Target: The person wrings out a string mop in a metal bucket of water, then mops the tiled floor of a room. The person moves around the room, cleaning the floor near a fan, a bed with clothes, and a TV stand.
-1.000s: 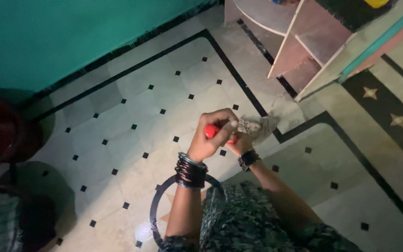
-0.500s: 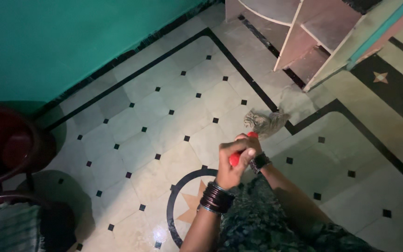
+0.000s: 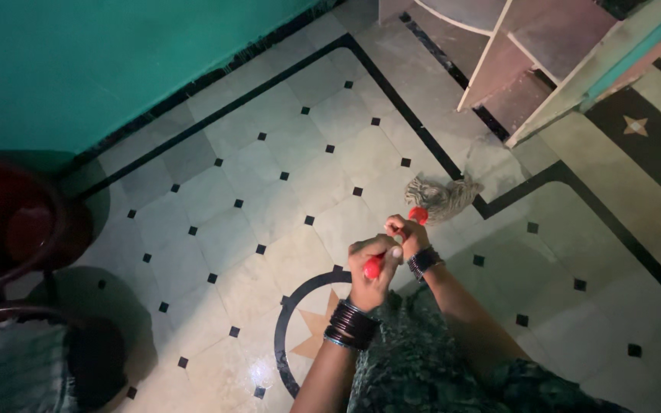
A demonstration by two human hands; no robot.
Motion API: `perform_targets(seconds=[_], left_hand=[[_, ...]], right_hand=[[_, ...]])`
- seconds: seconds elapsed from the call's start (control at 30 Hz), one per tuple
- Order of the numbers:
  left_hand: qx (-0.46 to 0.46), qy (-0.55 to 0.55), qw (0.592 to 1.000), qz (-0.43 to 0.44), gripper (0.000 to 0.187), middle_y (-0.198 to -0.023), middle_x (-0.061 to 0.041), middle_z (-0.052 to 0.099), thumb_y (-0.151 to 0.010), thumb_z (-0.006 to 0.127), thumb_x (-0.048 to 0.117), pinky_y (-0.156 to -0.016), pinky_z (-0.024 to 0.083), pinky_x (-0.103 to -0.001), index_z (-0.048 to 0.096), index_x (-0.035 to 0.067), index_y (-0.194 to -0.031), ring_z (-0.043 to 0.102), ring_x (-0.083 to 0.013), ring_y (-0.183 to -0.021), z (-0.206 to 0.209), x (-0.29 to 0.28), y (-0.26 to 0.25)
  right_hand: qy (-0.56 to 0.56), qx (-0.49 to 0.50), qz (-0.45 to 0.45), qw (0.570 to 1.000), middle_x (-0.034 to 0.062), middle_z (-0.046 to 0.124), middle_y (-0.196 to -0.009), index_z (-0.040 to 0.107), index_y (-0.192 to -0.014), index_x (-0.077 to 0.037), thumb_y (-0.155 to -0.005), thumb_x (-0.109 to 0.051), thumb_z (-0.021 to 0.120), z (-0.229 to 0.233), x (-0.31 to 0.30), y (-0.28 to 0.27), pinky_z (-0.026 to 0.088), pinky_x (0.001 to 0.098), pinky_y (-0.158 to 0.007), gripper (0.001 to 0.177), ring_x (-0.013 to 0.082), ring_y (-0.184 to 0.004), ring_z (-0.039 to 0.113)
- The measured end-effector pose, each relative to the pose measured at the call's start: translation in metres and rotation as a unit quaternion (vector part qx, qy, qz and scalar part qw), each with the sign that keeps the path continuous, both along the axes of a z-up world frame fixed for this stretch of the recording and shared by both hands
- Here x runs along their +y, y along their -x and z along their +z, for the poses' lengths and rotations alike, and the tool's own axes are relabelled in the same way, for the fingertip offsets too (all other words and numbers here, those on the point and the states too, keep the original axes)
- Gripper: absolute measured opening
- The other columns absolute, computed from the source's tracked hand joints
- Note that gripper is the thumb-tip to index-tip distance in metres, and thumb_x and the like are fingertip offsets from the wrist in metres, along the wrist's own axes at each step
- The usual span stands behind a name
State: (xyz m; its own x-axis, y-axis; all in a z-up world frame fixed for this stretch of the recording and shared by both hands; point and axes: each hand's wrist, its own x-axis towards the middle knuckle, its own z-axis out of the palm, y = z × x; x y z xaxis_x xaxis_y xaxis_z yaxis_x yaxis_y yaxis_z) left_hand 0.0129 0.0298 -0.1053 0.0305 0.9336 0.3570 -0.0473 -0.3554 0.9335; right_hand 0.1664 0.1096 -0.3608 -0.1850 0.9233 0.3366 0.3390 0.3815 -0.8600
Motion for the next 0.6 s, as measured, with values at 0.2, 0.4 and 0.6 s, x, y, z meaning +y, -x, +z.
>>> perform_targets(seconds=[0.2, 0.4, 0.6], left_hand=[[0.008, -0.006, 1.0, 0.015, 0.017, -0.071, -0.01, 0.066, -0.089, 0.073, 0.002, -0.065, 0.05, -0.029, 0.062, -0.001, -0.076, 0.063, -0.0181, -0.063, -0.011, 0.025, -0.016], [-0.004, 0.018, 0.999, 0.051, 0.019, -0.069, -0.009, 0.065, -0.094, 0.069, 0.003, -0.06, 0.048, -0.028, 0.063, -0.002, -0.077, 0.06, -0.0151, -0.059, -0.03, 0.069, -0.03], [-0.03, 0.055, 0.998, 0.015, 0.017, -0.072, -0.009, 0.066, -0.095, 0.066, 0.005, -0.055, 0.048, -0.028, 0.064, -0.002, -0.079, 0.059, -0.0146, -0.057, -0.038, 0.131, -0.067]], right_hand=[[0.007, -0.057, -0.016, 0.998, 0.0016, 0.065, -0.072, 0.056, -0.098, -0.014, -0.087, -0.008, 0.071, -0.016, 0.035, -0.016, 0.052, 0.0307, -0.061, 0.019, 0.018, -0.065, 0.067], [-0.035, -0.113, -0.029, 0.993, 0.0022, 0.067, -0.072, 0.058, -0.099, -0.015, -0.083, -0.009, 0.076, -0.037, 0.09, -0.033, 0.051, 0.0358, -0.06, 0.025, 0.0243, -0.067, 0.067], [0.019, -0.015, -0.001, 1.0, 0.0011, 0.066, -0.071, 0.059, -0.102, -0.016, -0.076, -0.002, 0.074, -0.03, 0.15, -0.078, 0.052, 0.0337, -0.058, 0.033, 0.0208, -0.061, 0.067]])
